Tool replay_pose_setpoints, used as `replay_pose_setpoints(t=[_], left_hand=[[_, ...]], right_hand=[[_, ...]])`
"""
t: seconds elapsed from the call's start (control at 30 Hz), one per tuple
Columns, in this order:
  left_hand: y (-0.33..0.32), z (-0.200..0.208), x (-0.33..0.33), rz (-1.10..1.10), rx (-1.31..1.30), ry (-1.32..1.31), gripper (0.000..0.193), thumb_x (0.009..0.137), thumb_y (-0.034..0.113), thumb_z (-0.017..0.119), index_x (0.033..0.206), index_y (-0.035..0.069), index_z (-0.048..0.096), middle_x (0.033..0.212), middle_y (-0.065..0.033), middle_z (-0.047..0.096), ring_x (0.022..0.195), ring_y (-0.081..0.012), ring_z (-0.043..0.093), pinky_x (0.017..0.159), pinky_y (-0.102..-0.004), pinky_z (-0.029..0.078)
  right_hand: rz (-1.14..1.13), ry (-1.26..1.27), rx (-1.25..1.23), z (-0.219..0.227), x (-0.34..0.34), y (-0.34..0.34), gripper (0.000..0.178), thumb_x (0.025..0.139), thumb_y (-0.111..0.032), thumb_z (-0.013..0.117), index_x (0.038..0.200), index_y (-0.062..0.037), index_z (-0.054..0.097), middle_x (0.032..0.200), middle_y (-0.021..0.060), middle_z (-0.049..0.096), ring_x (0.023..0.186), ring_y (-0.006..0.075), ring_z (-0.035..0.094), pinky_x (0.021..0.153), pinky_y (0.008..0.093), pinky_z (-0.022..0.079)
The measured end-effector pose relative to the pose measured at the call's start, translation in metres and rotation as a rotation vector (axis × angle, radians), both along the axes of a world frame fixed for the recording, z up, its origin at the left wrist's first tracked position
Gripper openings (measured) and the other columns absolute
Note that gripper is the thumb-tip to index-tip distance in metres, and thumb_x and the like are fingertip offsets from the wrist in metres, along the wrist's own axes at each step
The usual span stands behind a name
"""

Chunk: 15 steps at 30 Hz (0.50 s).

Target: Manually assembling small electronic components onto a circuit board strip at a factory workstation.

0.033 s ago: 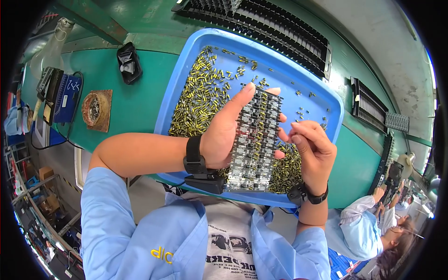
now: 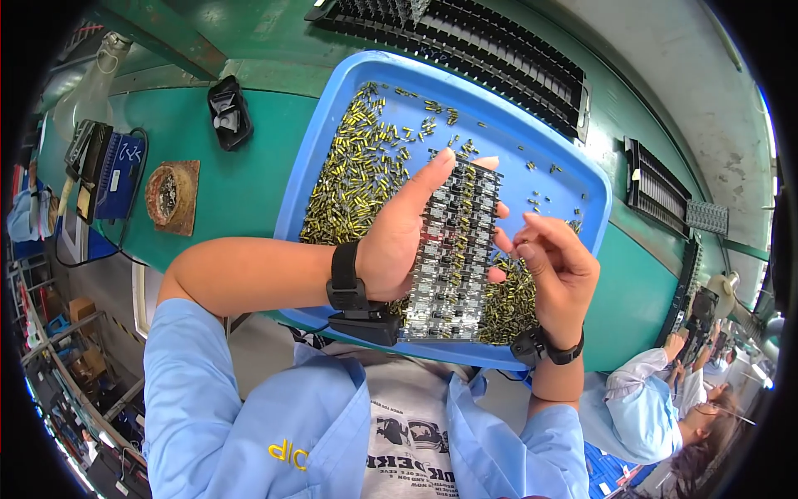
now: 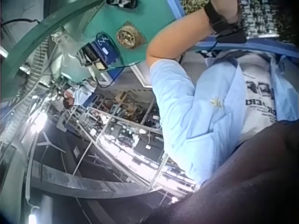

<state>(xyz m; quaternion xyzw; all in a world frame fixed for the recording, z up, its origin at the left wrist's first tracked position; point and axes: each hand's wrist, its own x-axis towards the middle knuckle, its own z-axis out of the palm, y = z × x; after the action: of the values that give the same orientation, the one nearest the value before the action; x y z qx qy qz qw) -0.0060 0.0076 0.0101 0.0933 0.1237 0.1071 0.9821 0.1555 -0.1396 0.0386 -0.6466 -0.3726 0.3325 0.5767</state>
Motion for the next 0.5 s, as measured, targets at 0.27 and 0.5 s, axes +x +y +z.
replay_pose_setpoints(t=[0.27, 0.5], left_hand=[[-0.004, -0.008, 0.000, 0.003, -0.012, 0.029, 0.068, 0.110, 0.059, 0.040, 0.160, 0.013, 0.038, 0.129, -0.0158, 0.065, 0.111, -0.0291, 0.069, 0.095, -0.0532, 0.060], [-0.007, -0.009, 0.004, -0.005, 0.036, 0.099, 0.062, 0.111, 0.053, 0.043, 0.158, 0.011, 0.040, 0.125, -0.0135, 0.066, 0.108, -0.0263, 0.070, 0.091, -0.0444, 0.061]], right_hand=[[0.097, -0.222, 0.083, -0.003, -0.003, -0.005, 0.014, 0.089, 0.012, 0.073, 0.099, 0.0019, 0.074, 0.100, 0.0123, 0.069, 0.088, 0.0190, 0.067, 0.081, 0.0321, 0.055], [0.356, -0.831, 0.216, 0.014, -0.013, 0.000, 0.020, 0.080, 0.004, 0.080, 0.098, -0.0049, 0.077, 0.096, 0.0060, 0.072, 0.088, 0.0202, 0.066, 0.074, 0.0361, 0.050]])
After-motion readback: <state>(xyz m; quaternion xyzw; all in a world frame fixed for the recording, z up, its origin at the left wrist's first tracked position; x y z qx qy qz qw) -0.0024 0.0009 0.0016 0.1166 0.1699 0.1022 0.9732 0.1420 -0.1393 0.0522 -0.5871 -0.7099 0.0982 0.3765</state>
